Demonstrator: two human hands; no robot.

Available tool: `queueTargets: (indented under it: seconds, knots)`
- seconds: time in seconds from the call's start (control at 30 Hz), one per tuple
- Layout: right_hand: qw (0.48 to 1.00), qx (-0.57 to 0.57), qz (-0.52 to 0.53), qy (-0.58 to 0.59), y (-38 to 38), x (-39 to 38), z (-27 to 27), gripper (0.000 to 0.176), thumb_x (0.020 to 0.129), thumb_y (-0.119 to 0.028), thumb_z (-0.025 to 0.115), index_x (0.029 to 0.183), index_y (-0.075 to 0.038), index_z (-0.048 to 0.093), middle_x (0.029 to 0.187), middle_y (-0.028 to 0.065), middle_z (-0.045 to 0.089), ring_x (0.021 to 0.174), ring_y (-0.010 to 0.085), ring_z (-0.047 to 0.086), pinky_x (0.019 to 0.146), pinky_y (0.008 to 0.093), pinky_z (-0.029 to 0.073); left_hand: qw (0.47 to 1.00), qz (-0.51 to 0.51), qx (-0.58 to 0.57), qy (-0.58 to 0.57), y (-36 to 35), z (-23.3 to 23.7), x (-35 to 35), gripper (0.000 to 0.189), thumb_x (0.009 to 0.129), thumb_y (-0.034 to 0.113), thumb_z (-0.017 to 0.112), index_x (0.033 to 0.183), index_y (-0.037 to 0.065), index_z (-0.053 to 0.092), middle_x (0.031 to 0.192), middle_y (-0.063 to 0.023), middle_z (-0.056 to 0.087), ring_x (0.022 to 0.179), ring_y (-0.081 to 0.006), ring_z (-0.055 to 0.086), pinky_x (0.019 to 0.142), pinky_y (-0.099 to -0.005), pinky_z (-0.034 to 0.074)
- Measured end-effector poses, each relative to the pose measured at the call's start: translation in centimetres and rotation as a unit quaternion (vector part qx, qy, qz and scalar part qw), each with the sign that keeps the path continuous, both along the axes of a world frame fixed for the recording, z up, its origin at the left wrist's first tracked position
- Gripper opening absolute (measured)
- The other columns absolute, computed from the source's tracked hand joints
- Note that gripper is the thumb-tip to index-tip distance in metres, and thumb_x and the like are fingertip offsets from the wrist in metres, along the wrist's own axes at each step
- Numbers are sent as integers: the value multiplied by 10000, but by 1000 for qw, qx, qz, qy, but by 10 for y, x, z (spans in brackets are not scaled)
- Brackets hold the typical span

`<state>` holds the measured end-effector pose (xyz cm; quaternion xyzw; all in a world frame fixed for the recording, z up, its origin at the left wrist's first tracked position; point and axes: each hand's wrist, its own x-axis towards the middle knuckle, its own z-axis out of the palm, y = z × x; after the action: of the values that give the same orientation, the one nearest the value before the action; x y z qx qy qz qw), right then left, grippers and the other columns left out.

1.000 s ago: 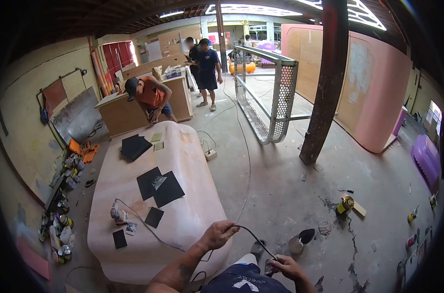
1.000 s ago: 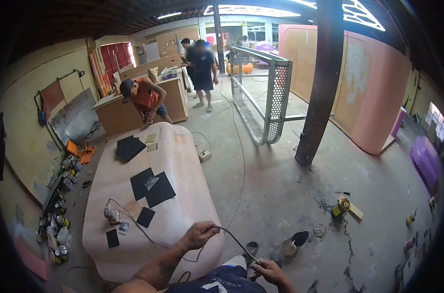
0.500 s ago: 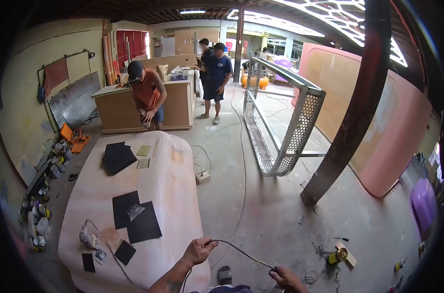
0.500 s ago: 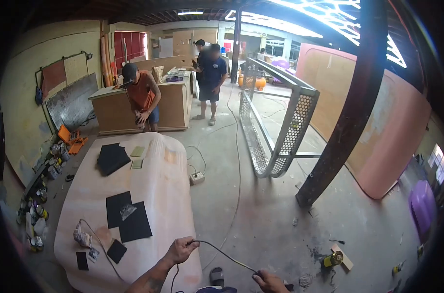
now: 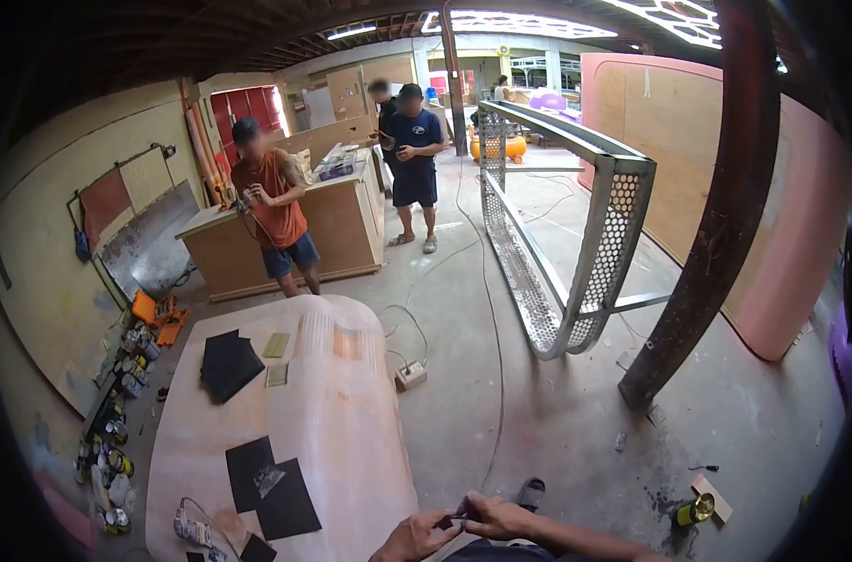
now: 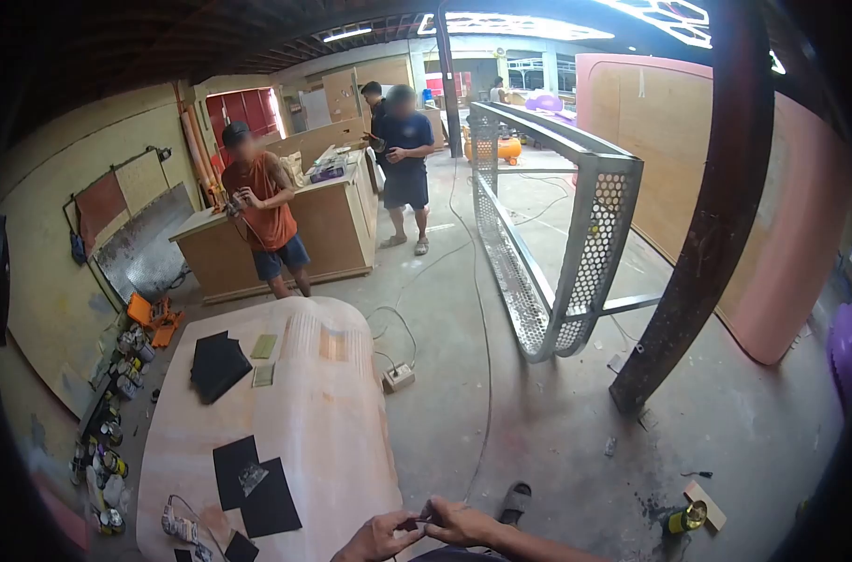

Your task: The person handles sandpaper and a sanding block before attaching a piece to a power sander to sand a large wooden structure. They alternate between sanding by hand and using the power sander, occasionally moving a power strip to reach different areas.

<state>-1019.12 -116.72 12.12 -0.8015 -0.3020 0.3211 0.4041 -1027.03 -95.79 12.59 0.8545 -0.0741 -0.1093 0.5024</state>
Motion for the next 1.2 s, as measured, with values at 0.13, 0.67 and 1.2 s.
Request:
queueTargets:
  seconds: [0.13,0.67,1.2]
  knots:
    - [991,96,84,39,-5,97,-28,403,930,-326,637,1181,-23,550,1019,182,660,974,311,649,870,409,507,996,81,26,-25,-14,20,53,182,967,193,626,1037,37,690,849,-158,670,788,-233,655,724,-363,506]
    - [901,229,351,115,79,302,-46,342,924,-204,637,1198,-25,539,1044,137,605,936,229,610,860,373,494,917,364,154,58,-30,47,186,216,908,200,711,961,22,601,772,-139,647,691,-231,601,652,-390,492]
    - [965,15,256,61,226,454,-81,533,918,-377,676,1333,-64,559,1265,211,548,1161,360,574,988,416,487,975,206,21,79,181,-36,361,293,997,279,553,1095,15,637,1003,-243,685,968,-436,659,811,-441,519]
